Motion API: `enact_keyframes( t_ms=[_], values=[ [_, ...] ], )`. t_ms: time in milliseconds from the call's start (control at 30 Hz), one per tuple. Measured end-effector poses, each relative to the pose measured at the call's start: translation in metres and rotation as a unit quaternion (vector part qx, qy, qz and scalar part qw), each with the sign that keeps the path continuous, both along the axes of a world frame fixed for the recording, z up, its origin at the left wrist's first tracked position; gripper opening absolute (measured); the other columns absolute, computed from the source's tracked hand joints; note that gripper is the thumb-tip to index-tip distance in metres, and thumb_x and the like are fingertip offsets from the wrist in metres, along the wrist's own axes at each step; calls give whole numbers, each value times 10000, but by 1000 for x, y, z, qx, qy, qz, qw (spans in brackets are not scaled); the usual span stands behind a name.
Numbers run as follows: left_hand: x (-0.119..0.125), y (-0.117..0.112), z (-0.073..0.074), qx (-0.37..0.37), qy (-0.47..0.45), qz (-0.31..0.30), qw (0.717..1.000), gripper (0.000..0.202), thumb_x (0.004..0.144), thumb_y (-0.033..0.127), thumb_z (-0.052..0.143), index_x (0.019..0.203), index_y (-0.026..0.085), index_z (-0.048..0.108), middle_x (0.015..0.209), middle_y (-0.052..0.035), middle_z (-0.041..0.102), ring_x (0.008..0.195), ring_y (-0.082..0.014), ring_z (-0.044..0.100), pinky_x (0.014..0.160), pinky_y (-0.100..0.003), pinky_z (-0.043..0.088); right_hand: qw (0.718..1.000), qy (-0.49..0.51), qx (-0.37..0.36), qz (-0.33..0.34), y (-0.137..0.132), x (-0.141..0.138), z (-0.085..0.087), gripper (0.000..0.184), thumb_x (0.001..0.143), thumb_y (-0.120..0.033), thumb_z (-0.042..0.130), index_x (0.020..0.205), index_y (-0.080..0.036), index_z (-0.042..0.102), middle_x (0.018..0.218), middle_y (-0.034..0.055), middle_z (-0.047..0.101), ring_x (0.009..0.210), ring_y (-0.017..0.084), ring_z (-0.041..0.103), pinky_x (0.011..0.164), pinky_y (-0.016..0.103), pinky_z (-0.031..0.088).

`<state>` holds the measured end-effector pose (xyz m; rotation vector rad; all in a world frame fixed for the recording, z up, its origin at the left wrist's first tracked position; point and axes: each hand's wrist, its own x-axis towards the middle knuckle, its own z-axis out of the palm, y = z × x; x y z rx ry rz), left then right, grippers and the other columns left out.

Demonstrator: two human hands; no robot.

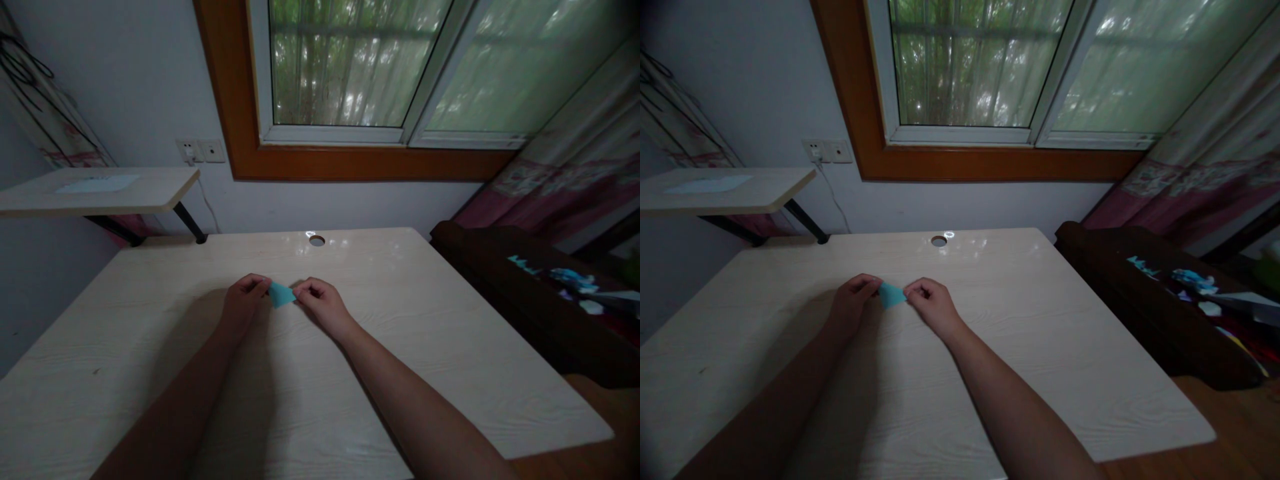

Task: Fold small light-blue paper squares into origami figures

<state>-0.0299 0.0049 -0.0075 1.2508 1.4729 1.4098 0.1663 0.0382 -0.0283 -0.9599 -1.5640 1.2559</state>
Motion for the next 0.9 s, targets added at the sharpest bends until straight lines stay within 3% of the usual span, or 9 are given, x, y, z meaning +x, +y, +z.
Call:
enact_keyframes(
  t_ms=[200, 400, 667, 900],
  values=[
    [-2, 1, -2, 11, -16, 12, 1000, 207, 800, 372, 645, 760, 172, 680, 669, 12, 601, 669, -131, 530, 650, -232, 414, 997, 62, -28, -21, 1, -1, 3, 170, 780, -353, 694, 769, -184, 698, 700, 22, 664, 655, 154, 568, 636, 272, 422],
    [-5, 4, -10, 11, -7, -47, 999, 172, 795, 353, 656, 782, 181, 670, 693, 8, 632, 677, -135, 557, 657, -237, 428, 989, 136, -55, -37, 4, -1, 8, 174, 792, -363, 690, 777, -190, 683, 669, 15, 658, 690, 169, 609, 727, 304, 467],
    [2, 1, -6, -8, 104, -103, 989, 208, 787, 389, 657, 783, 184, 693, 739, -7, 672, 707, -161, 587, 670, -253, 437, 993, 97, -47, -37, -1, -1, 14, 193, 785, -374, 696, 781, -181, 684, 704, 29, 671, 698, 169, 613, 712, 300, 472],
    [3, -1, -5, 11, 114, -111, 987, 222, 790, 406, 661, 778, 188, 704, 745, -13, 683, 718, -165, 597, 675, -252, 448, 997, 64, -34, -6, -3, -2, 11, 289, 778, -467, 706, 840, -185, 696, 748, 31, 665, 697, 163, 583, 671, 283, 464]
  ],
)
